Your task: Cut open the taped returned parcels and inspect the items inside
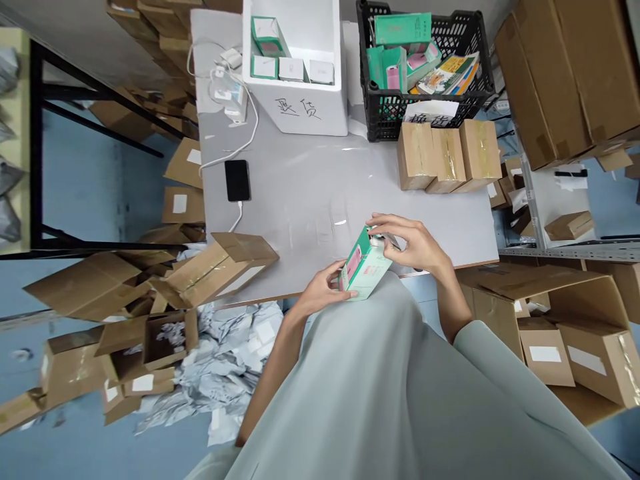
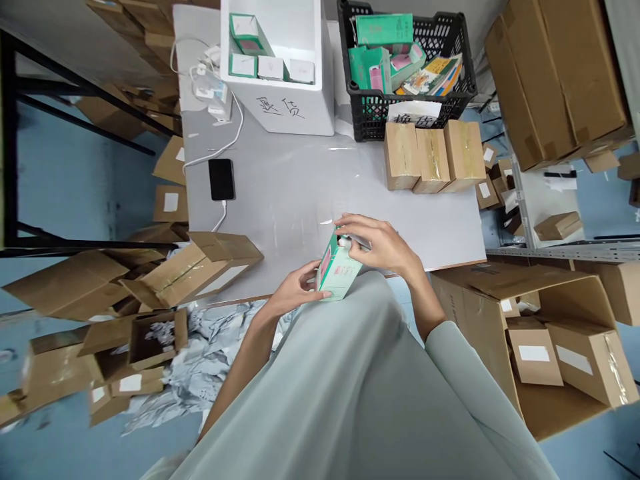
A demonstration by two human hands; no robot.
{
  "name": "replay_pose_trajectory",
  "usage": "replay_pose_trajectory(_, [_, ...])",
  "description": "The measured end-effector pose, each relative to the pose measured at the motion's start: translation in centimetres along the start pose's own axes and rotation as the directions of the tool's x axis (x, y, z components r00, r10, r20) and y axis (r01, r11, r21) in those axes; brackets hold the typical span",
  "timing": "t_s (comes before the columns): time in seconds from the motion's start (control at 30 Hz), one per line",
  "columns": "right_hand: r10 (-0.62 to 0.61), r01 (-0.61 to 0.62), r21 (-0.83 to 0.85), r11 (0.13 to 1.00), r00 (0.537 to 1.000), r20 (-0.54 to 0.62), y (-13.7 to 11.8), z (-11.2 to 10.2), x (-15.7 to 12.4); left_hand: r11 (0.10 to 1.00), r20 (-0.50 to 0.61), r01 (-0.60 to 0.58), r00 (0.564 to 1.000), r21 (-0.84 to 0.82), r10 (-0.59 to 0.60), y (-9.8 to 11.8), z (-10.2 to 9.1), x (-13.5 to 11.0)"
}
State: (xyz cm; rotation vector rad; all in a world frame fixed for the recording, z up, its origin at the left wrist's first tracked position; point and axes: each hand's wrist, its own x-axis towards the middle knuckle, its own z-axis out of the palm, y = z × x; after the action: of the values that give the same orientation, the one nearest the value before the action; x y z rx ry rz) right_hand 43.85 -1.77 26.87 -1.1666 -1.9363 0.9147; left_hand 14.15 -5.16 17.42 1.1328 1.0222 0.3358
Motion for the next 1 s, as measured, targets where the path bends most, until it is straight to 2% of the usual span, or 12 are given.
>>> replay_pose_trajectory(0.2, [-0.004,0.002,-0.147,0.989,1.0,-0.015,-1.4,-0.2,-1.5,1.0,0.012,-0.006,1.0,0.021,0.005,0.3,0.3,-0.4])
replay_pose_trajectory(0.33, [-0.045,0.052,-0.168,0.984,0.998,0.05,-1.9,-0.5,-2.2,1.0,0.014,-0.008,1.0,0.019,0.008,0.2,0.3,-0.6])
replay_pose_trajectory(0.5, [-0.04,0.06,-0.185,0.981,0.993,0.11,-2.3,-1.3,-2.9,1.0,0.016,-0.012,1.0,0.013,0.012,0.2,0.4,-0.6])
replay_pose_trajectory(0.73, [0.001,0.017,-0.131,0.991,0.99,0.141,-2.8,-1.9,-2.4,0.999,0.022,-0.02,1.0,0.046,0.019,0.5,0.5,-0.6])
replay_pose_trajectory(1.0, [-0.004,0.004,-0.004,1.0,0.996,0.094,-2.7,-1.7,-2.3,0.999,0.009,-0.03,1.0,0.04,0.03,0.5,0.5,-1.2])
